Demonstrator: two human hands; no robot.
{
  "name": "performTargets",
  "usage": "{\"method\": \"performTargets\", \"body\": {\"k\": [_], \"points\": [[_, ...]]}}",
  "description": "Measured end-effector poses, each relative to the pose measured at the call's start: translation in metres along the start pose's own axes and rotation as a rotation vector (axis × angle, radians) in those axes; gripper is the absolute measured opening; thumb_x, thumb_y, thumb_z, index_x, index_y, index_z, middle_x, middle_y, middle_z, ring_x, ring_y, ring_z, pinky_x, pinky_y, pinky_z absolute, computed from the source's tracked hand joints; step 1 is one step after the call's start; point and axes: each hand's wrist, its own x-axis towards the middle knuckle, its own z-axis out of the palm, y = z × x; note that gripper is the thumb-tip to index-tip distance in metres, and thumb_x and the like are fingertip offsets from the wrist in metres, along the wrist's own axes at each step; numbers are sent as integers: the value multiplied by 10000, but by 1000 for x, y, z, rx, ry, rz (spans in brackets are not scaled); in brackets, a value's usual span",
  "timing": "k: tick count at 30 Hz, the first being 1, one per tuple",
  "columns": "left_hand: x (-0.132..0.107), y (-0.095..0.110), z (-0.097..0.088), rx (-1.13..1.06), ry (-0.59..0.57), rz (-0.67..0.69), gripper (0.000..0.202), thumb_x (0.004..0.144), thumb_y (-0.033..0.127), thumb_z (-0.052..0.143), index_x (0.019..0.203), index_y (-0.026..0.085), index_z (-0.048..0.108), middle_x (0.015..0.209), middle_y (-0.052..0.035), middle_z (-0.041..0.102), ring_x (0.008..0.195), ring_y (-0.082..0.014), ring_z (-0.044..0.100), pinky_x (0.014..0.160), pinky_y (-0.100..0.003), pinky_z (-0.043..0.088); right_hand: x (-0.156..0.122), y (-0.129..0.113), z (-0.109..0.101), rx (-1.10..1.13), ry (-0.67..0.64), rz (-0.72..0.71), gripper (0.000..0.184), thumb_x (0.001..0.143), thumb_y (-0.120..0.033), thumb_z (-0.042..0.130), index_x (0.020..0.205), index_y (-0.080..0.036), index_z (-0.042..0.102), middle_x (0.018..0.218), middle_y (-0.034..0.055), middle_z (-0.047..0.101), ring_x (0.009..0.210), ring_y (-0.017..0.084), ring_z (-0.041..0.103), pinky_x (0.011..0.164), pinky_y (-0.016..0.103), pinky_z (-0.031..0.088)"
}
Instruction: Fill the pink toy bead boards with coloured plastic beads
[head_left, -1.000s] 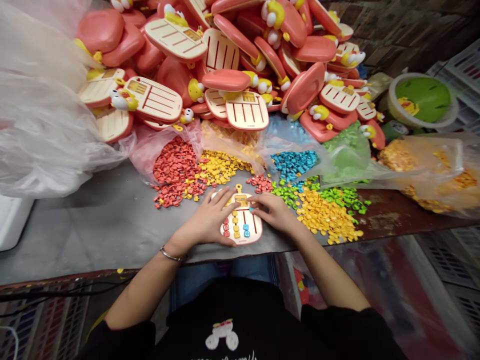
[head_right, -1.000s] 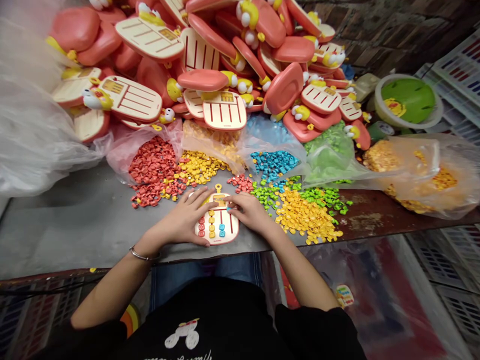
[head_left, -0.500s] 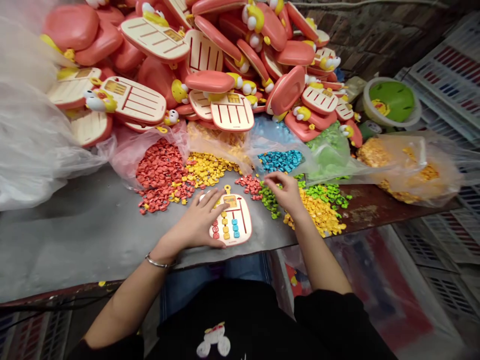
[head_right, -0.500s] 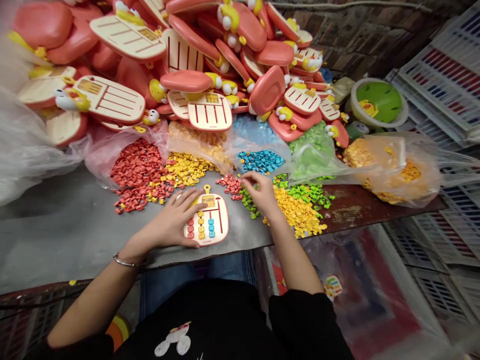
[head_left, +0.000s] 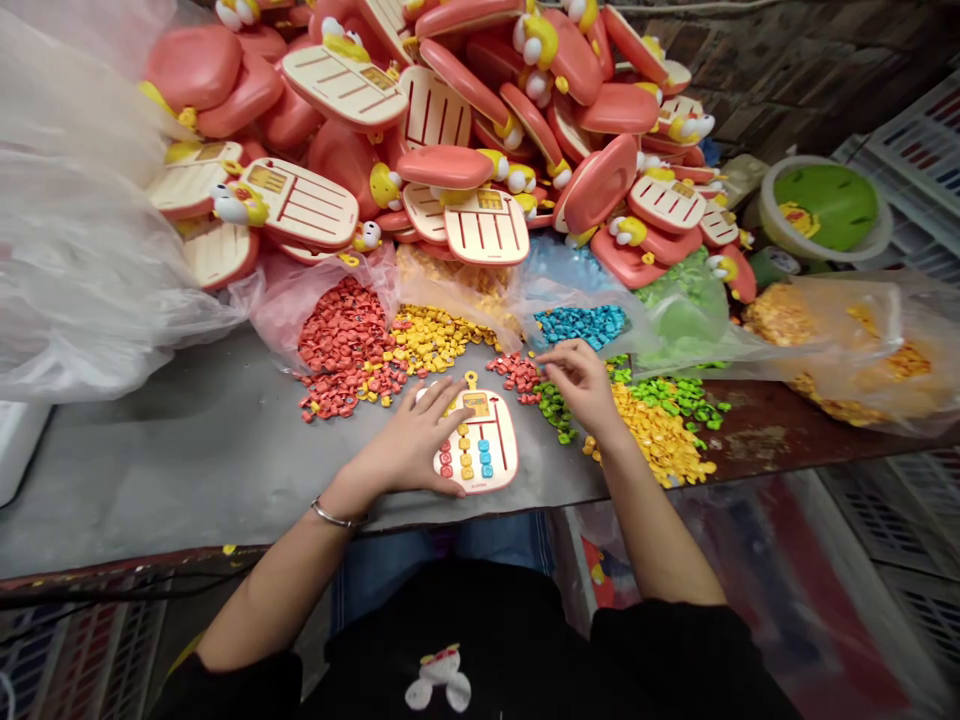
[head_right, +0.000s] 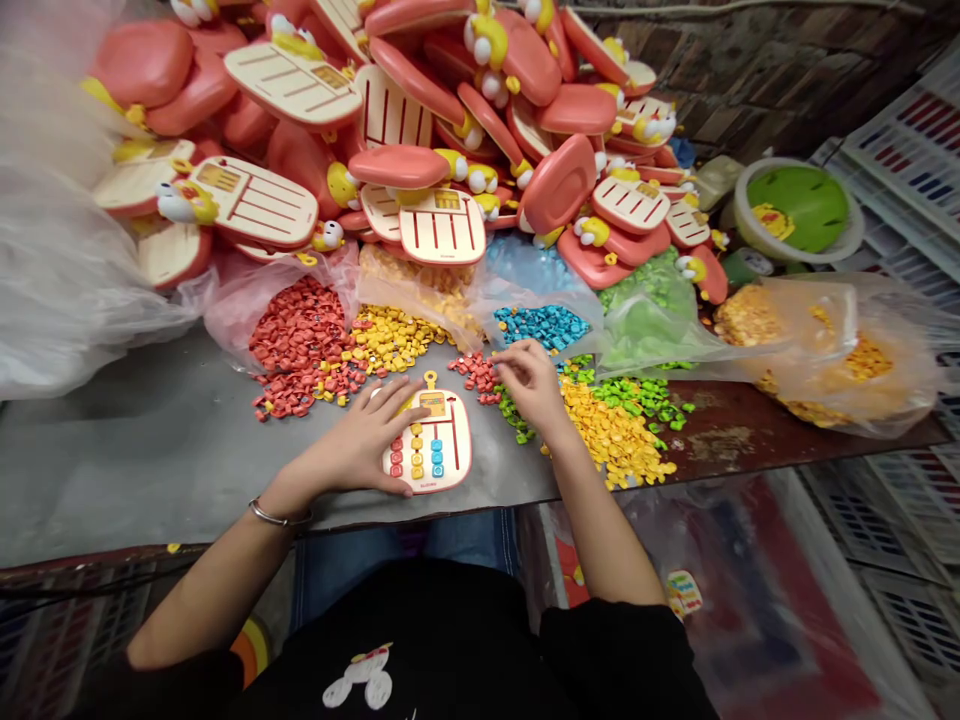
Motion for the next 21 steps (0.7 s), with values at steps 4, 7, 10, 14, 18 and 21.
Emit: {"method": "performTargets", "body": {"k": [4, 7, 10, 14, 18, 21], "points": [[0, 3, -3, 10, -17, -7, 1008, 592, 768, 716, 1353, 152, 479, 1613, -198, 198, 1473, -404, 176, 1172, -613, 123, -16, -22, 19, 106, -179, -31, 192, 911, -352, 606, 1023, -231, 706, 1036, 73, 573, 872, 188, 610, 642, 294, 541], [-1, 3, -4, 22, -17, 2, 896, 607, 752, 723, 1264, 171, 538, 1618, -201, 175, 1480, -406, 151, 1169, -619, 122, -15, -24, 32, 22, -309, -127, 172, 932, -268, 580, 1058, -212, 683, 987, 68, 642, 876, 195, 611, 757, 342, 532], [-1, 3, -3, 21, -14, 15, 806, 615, 722, 744, 1211, 209, 567, 1629, -184, 144, 1488, -406, 125, 1166, -629, 106, -12, -22, 40, -90, -315, -207, 108, 928, -224, 582, 943, -189, 682, 969, 86, 668, 962, 236, 589, 890, 424, 484], [0, 3, -1, -1, -8, -4, 885, 594, 726, 753, 1275, 210, 521, 1629, -180, 146, 1489, -400, 131, 1168, -630, 111, -18, -21, 37, -76, -308, -219, 93, 904, -243, 632, 840, -190, 674, 952, 89, 654, 977, 246, 574, 893, 433, 466], [1, 3, 0, -1, -18, -29, 935, 572, 752, 740, 1265, 166, 512, 1621, -191, 172, 1486, -404, 143, 1179, -614, 105, -30, -23, 35, 27, -370, -167, 78, 904, -262, 644, 899, -203, 695, 924, 68, 663, 938, 228, 591, 868, 410, 473], [1, 3, 1, -4, -7, -25, 942, 582, 753, 729, 1282, 165, 501, 1622, -184, 178, 1485, -403, 143, 1183, -606, 90, -34, -27, 45, 45, -322, -131, 90, 897, -285, 659, 891, -215, 714, 901, 64, 652, 933, 232, 584, 858, 414, 475]]}}
